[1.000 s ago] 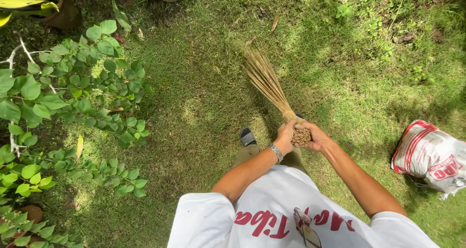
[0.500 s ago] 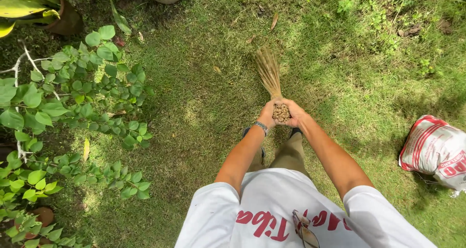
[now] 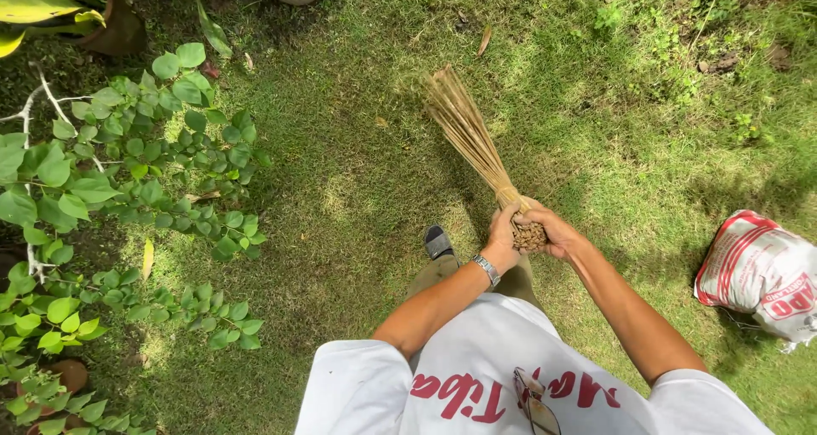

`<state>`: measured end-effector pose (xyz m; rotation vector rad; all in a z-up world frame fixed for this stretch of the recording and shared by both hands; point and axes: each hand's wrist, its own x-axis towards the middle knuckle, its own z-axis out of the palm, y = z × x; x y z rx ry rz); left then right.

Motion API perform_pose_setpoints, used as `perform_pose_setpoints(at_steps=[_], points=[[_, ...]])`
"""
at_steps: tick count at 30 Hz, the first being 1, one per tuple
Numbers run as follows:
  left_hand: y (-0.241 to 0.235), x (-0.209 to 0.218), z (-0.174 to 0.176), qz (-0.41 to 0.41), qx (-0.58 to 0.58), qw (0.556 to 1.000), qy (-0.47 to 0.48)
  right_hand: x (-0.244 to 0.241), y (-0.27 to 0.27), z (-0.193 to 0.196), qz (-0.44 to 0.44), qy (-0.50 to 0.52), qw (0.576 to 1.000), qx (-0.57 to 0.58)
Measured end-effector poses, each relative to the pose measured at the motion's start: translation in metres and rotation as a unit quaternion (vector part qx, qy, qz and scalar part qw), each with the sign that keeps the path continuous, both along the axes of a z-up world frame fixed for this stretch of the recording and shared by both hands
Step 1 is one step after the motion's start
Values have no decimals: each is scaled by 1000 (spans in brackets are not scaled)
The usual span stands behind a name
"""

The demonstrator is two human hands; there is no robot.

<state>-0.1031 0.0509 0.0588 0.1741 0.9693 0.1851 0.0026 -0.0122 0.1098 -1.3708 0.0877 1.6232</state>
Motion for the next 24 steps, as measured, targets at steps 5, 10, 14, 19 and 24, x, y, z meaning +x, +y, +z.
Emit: perform_pose_setpoints(at_steps=[5, 10, 14, 19, 24], points=[[34, 26, -39, -67, -66, 995, -43, 12, 22, -13, -57, 11, 998, -12], [86, 25, -81, -106, -85, 987, -83, 13, 64, -97, -105, 65, 992, 7], [103, 0, -90, -92, -59, 994, -26, 0, 91, -117, -57, 102, 993, -27], [72, -22, -78, -21, -33, 998, -55, -13, 73, -80, 0, 99, 995, -23], [4, -10, -24, 2, 52, 998, 40, -6, 6, -46, -20, 93, 995, -6]])
